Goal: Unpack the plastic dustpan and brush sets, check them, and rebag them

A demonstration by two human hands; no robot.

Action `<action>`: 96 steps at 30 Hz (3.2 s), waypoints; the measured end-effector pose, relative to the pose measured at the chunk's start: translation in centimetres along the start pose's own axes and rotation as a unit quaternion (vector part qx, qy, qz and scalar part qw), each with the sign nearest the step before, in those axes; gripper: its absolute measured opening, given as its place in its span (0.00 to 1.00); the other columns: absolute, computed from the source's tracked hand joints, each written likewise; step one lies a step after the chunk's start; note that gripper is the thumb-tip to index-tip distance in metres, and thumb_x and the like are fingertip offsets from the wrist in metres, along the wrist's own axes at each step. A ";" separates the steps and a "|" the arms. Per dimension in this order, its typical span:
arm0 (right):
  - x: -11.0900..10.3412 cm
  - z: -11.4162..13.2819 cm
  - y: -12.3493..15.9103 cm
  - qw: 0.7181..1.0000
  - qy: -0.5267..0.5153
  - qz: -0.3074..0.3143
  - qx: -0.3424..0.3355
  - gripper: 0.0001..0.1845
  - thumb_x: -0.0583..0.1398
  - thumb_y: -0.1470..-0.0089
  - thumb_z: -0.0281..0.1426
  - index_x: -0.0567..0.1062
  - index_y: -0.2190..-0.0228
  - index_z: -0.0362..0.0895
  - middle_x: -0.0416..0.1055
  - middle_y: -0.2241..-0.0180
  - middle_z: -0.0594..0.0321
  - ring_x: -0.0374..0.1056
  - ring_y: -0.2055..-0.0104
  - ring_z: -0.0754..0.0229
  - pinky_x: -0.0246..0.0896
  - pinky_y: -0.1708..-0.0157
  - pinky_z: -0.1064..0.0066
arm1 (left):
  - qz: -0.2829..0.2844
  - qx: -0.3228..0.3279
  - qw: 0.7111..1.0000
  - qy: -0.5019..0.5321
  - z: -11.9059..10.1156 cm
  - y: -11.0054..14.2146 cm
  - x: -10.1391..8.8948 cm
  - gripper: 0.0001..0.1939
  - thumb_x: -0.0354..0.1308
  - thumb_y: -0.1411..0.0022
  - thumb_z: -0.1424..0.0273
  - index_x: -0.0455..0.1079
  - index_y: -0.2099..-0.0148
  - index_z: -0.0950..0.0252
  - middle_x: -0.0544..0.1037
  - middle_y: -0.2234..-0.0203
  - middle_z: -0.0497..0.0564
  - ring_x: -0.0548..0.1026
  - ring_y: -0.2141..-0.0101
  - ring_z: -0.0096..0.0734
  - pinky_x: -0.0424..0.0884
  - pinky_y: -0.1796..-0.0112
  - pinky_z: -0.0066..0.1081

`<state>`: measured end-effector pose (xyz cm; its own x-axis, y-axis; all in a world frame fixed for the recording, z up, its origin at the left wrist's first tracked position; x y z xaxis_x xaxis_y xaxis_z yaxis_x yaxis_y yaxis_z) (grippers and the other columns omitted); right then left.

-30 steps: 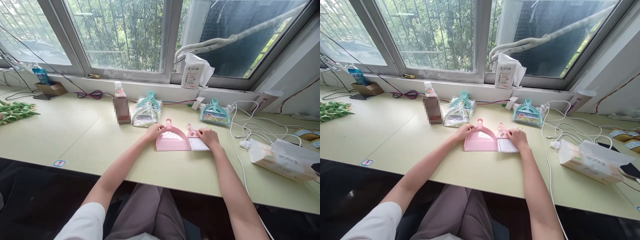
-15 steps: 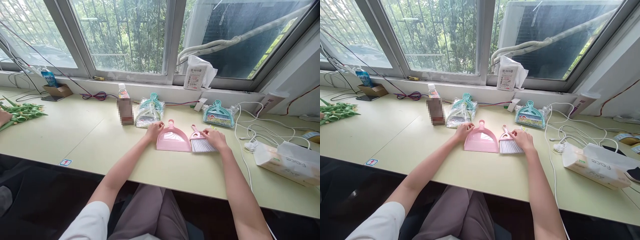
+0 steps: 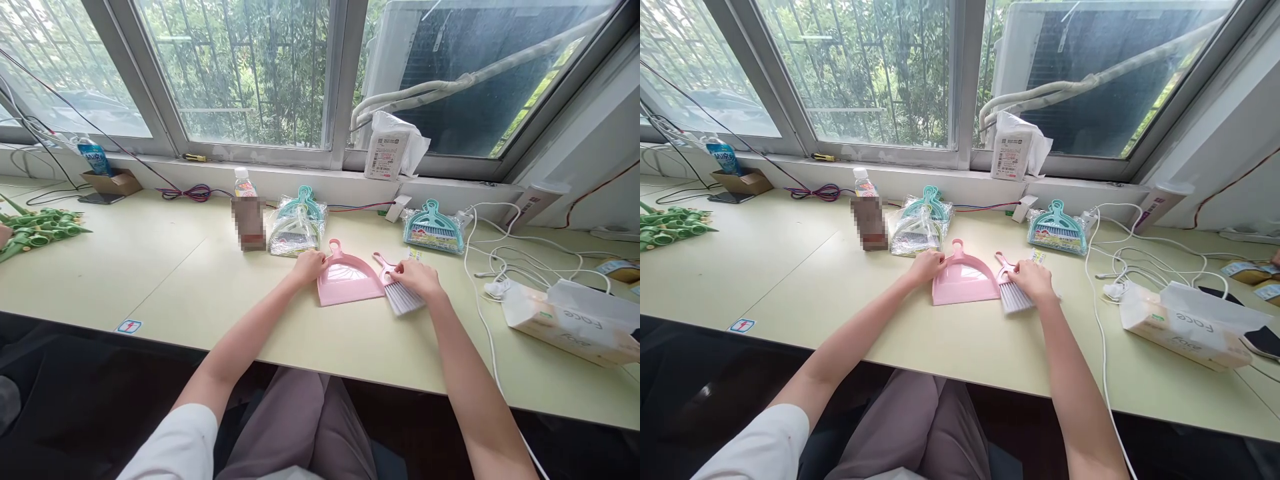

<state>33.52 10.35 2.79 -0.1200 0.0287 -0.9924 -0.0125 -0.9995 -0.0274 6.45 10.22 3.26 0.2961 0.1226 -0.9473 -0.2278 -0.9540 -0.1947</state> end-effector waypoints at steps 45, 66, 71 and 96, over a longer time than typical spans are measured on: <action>1.0 9.4 2.3 0.915 -0.288 0.010 -0.284 0.11 0.60 0.50 0.40 0.75 0.69 0.47 0.74 0.58 0.61 0.69 0.58 0.56 0.61 0.58 0.65 | -0.119 0.375 0.905 -0.162 -8.1 4.3 1.2 0.16 0.44 0.32 0.74 0.67 0.47 0.63 0.74 0.54 0.55 0.72 0.57 0.32 0.69 0.58 0.31; 2.0 9.4 1.4 0.959 -0.166 -0.046 -0.226 0.12 0.58 0.47 0.41 0.73 0.67 0.45 0.72 0.63 0.61 0.67 0.63 0.60 0.53 0.65 0.71 | -0.112 0.357 0.915 -0.147 -7.2 2.3 2.9 0.16 0.45 0.33 0.77 0.66 0.46 0.66 0.74 0.52 0.56 0.71 0.50 0.32 0.67 0.49 0.32; 2.2 10.5 1.9 0.969 -0.139 -0.042 -0.202 0.13 0.55 0.43 0.41 0.71 0.69 0.45 0.73 0.65 0.59 0.67 0.65 0.60 0.51 0.69 0.72 | -0.146 0.398 0.892 -0.159 -8.4 2.9 2.7 0.15 0.45 0.33 0.77 0.66 0.47 0.69 0.73 0.53 0.59 0.70 0.47 0.38 0.66 0.48 0.38; 1.4 10.2 3.5 0.814 -0.524 0.189 -0.161 0.20 0.63 0.55 0.46 0.69 0.72 0.41 0.63 0.75 0.67 0.58 0.73 0.66 0.50 0.72 0.73 | -0.150 0.118 0.926 0.327 -4.5 1.2 -2.5 0.25 0.40 0.32 0.58 0.67 0.44 0.66 0.73 0.49 0.60 0.72 0.51 0.38 0.69 0.52 0.39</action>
<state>23.23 6.99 2.56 -0.8389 -0.4587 -0.2932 0.4632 -0.8843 0.0582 9.58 7.51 6.55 0.8596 0.1069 -0.4996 -0.2173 -0.8085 -0.5469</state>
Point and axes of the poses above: each hand's wrist, its own y-axis away from the middle knuckle, its own x-axis out of the palm, z = x × y, the point moved 10 cm from there along -y, towards the middle knuckle
